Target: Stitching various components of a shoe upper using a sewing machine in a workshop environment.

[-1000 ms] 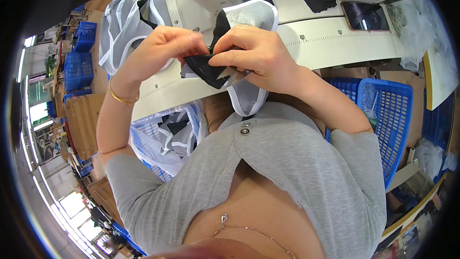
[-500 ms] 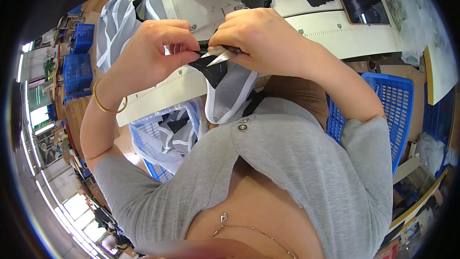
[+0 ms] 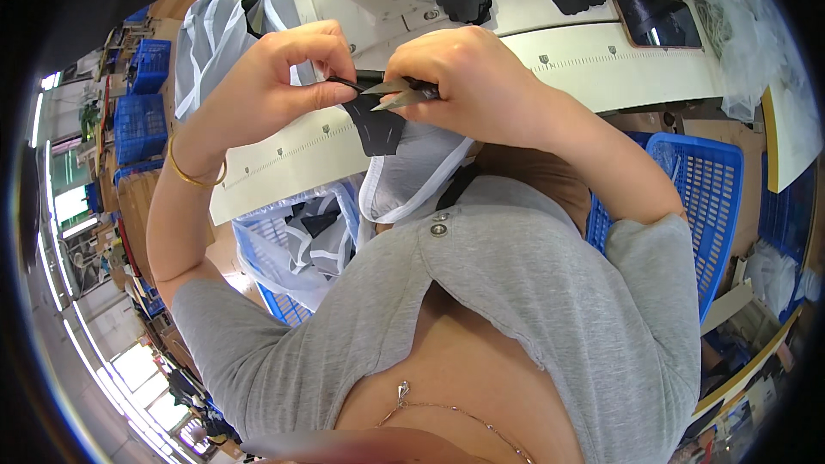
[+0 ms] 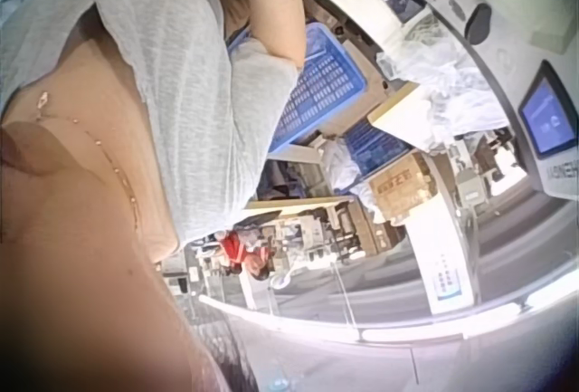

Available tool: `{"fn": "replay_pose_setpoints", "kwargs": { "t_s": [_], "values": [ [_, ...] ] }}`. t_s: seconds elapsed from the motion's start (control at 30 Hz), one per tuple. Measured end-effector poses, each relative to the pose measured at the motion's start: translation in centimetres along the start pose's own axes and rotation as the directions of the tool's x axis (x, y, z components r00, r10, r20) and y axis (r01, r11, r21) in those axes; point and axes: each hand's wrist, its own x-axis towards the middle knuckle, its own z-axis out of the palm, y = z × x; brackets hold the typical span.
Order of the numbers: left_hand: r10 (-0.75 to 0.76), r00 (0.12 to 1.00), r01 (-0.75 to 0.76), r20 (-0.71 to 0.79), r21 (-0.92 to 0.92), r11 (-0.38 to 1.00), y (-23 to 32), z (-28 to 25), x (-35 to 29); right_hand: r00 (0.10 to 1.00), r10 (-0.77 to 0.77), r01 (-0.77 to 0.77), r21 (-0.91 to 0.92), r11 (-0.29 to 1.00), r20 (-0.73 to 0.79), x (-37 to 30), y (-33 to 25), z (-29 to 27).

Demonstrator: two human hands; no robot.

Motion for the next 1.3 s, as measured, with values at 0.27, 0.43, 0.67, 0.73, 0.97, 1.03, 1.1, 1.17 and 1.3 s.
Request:
{"fn": "replay_pose_setpoints", "kwargs": {
  "t_s": [0.27,0.43,0.67,0.73,0.97,1.03,1.1,1.17,1.3],
  "values": [
    [-0.263,0.94,0.133,-0.217,-0.477,0.869,-1.9,1.8,-0.8,0.964,0.079,-0.095,-0.052,0.994,-0.253,-0.7,-0.9,1.3],
    [-0.111,0.92,-0.008,-0.375,-0.302,0.953,-1.4,0.8,-0.2,0.922,0.163,-0.148,0.071,0.986,-0.35,0.0,-1.4,1.9],
    [-0.287,0.819,0.051,-0.497,-0.435,0.899,-1.8,-2.6,2.5,0.779,0.435,-0.266,0.39,0.882,-0.451,4.3,-1.3,0.9],
    [-0.257,0.825,-0.022,-0.504,-0.482,0.876,-2.8,-3.3,3.1,0.769,0.441,-0.259,0.405,0.877,-0.462,5.1,-1.0,0.6],
    [-0.36,0.752,-0.054,-0.552,-0.597,0.8,-2.3,-4.0,4.7,0.76,0.387,-0.171,0.415,0.894,-0.522,6.2,0.2,-0.5],
    [-0.398,0.729,0.008,-0.557,-0.574,0.818,-2.3,-4.0,4.6,0.762,0.391,-0.169,0.424,0.89,-0.516,6.2,0.3,-0.3],
    [-0.353,0.726,-0.018,-0.591,-0.529,0.848,-2.3,-4.0,4.7,0.761,0.389,-0.163,0.427,0.89,-0.52,6.4,0.4,-0.3],
    [-0.36,0.719,0.047,-0.595,-0.475,0.879,-1.9,-3.9,4.7,0.758,0.389,-0.16,0.43,0.889,-0.523,6.4,0.4,-0.4],
    [-0.364,0.708,0.074,-0.605,-0.45,0.89,-2.1,-3.8,4.7,0.761,0.388,-0.16,0.429,0.889,-0.519,6.4,0.6,-0.5]
  ]
}}
